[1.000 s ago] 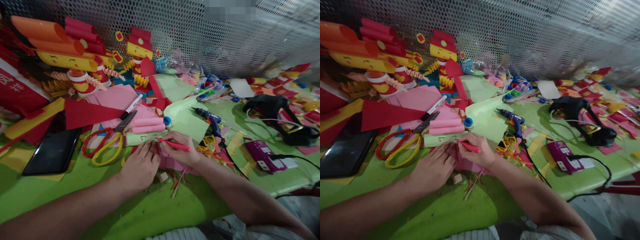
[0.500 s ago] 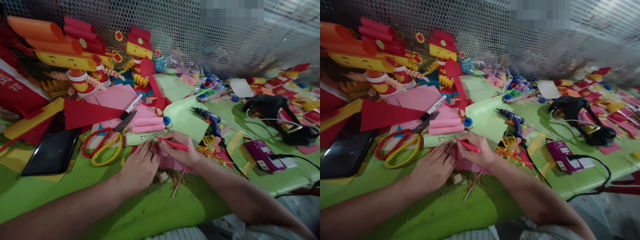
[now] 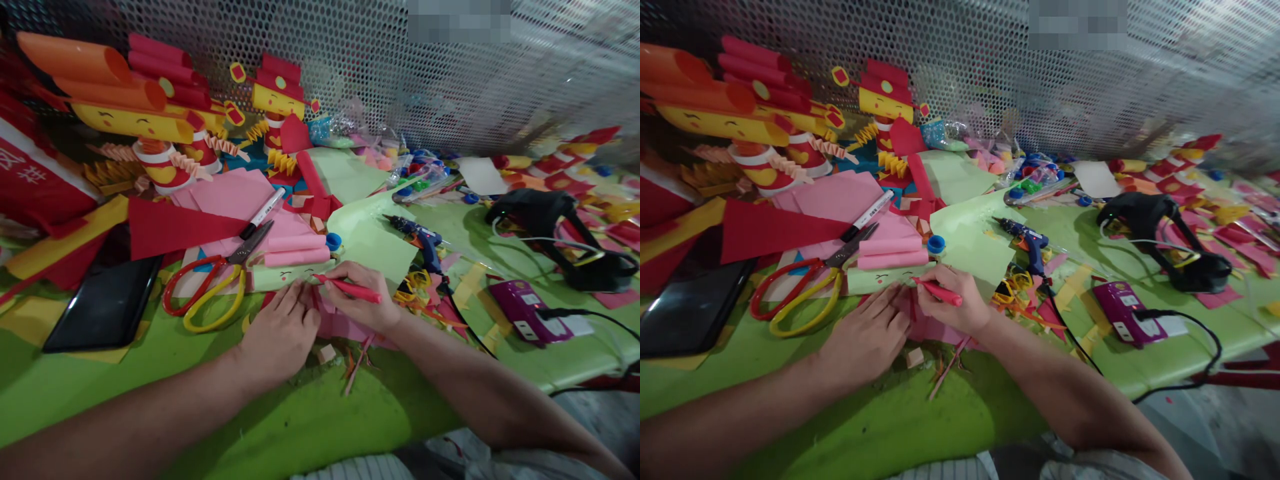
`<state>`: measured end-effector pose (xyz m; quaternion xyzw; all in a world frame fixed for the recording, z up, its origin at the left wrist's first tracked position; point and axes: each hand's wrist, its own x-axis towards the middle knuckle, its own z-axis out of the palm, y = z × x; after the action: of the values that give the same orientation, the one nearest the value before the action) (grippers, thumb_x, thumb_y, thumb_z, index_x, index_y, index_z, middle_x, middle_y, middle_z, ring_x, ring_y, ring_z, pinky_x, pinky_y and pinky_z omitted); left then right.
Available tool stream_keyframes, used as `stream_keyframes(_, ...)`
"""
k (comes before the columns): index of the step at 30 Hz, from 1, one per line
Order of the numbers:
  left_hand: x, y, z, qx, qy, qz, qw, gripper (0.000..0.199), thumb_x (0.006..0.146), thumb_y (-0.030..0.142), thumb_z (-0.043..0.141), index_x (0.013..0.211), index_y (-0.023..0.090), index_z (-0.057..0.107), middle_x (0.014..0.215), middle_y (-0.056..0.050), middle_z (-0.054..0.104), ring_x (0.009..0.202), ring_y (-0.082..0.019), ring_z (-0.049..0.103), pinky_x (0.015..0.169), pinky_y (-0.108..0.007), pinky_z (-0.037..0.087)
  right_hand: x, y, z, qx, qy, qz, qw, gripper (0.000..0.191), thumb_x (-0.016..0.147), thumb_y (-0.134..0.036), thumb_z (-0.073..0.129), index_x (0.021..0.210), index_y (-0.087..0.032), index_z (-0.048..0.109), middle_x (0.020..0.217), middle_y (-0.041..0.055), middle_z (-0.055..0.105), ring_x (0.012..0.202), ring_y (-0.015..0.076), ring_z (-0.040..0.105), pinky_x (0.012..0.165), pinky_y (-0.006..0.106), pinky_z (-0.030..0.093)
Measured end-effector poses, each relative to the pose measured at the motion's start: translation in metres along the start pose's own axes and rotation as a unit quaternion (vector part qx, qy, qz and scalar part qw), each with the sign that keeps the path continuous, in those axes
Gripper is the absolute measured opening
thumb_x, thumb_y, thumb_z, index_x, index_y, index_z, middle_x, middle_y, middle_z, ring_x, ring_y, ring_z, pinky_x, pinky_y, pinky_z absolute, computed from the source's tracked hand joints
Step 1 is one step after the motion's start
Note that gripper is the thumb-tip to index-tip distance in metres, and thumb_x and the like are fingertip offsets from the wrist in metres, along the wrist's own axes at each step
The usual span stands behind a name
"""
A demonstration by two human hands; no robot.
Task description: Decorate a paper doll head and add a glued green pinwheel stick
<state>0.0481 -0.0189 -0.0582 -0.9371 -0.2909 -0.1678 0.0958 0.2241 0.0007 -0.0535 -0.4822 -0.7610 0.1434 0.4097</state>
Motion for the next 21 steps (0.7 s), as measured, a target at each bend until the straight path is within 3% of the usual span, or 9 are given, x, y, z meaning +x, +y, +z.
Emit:
stream_keyframes(15,-0.0004,-0.0001,0.0001,-0.015,-0.007,-0.005,1.0,0.028,0.079,0.009,0.039,0.099,0.003,0.058,0.105,-0.023,0.063,0.108,-0.03,0.056,0.091,-0.043,0.043,0.0015,0.0012,0.0013,-0.005,-0.011,-0.036,0.999,0.007,0.075,-0.017,0.054,0.078,-0.022,0.058,0.068,0.0001,0.067,0.058,0.0117,0.062,0.057,0.022,0.051)
stream_keyframes(21,-0.0007,-0.0003,0.0008,-0.01,-0.009,0.0,1.0,0.027,0.078,0.009,0.041,0.096,0.004,0.059,0.103,-0.023,0.064,0.108,-0.031,0.056,0.091,-0.043,0.045,0.0005,0.0013,0.0004,-0.008,-0.004,-0.03,1.0,0.006,0.074,-0.016,0.053,0.075,-0.021,0.057,0.062,-0.0003,0.064,0.054,0.0112,0.061,0.053,0.022,0.05)
